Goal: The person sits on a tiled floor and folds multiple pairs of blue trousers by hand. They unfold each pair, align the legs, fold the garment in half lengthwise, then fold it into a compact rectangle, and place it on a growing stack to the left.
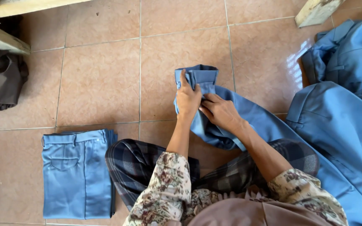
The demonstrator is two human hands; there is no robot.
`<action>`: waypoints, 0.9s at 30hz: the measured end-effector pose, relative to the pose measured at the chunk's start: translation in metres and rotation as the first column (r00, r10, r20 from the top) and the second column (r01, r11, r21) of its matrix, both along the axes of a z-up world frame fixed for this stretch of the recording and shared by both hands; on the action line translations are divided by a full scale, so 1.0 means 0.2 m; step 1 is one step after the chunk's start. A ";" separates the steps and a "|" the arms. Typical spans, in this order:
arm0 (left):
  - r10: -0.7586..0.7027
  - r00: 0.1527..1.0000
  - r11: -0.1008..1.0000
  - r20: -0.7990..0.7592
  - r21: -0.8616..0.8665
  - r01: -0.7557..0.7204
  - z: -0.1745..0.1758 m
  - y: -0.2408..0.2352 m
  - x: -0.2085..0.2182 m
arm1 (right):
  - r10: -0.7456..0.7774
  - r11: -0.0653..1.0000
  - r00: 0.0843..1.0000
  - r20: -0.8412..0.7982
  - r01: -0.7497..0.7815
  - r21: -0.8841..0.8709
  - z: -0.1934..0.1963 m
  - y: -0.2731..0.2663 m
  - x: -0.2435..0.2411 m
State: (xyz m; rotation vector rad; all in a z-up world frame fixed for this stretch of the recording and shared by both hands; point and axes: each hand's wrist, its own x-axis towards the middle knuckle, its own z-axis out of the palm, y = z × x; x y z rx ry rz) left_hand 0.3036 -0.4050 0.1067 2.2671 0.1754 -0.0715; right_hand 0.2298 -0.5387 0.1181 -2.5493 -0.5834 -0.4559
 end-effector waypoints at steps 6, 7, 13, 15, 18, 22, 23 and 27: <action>0.233 0.944 0.972 0.235 -0.022 -0.234 -0.31 0.15 0.36 | -0.310 0.888 0.893 -0.327 0.150 -0.435 -0.29 -0.29 -0.30; 0.256 0.937 0.967 0.238 -0.065 -0.248 -0.27 0.17 0.36 | -0.428 0.803 0.880 -0.204 0.267 -0.533 -0.41 -0.37 -0.33; 0.285 0.940 0.913 0.189 -0.352 -0.206 -0.01 0.24 0.34 | -0.627 0.516 0.739 0.246 0.631 -0.579 -0.21 -0.77 -0.10; 0.285 0.941 0.887 0.183 -0.423 -0.187 0.17 0.24 0.26 | -0.656 0.536 0.699 0.284 0.696 -0.477 -0.02 -0.71 -0.05; 0.359 0.922 0.826 0.146 -0.509 -0.242 0.19 0.31 0.28 | -0.687 0.589 0.707 0.169 0.677 -0.441 -0.07 -0.50 -0.08; 0.430 0.894 0.796 0.122 -0.519 -0.312 0.28 0.41 0.29 | -0.602 0.742 0.699 -0.386 0.312 -0.593 -0.46 -0.25 -0.10; 0.433 0.892 0.790 0.131 -0.531 -0.306 0.32 0.44 0.27 | -0.528 0.803 0.692 -0.492 0.218 -0.554 -0.55 -0.21 -0.11; 0.453 0.878 0.785 0.154 -0.536 -0.311 0.34 0.55 0.30 | -0.494 0.860 0.601 -0.628 0.231 -0.455 -0.45 -0.17 -0.08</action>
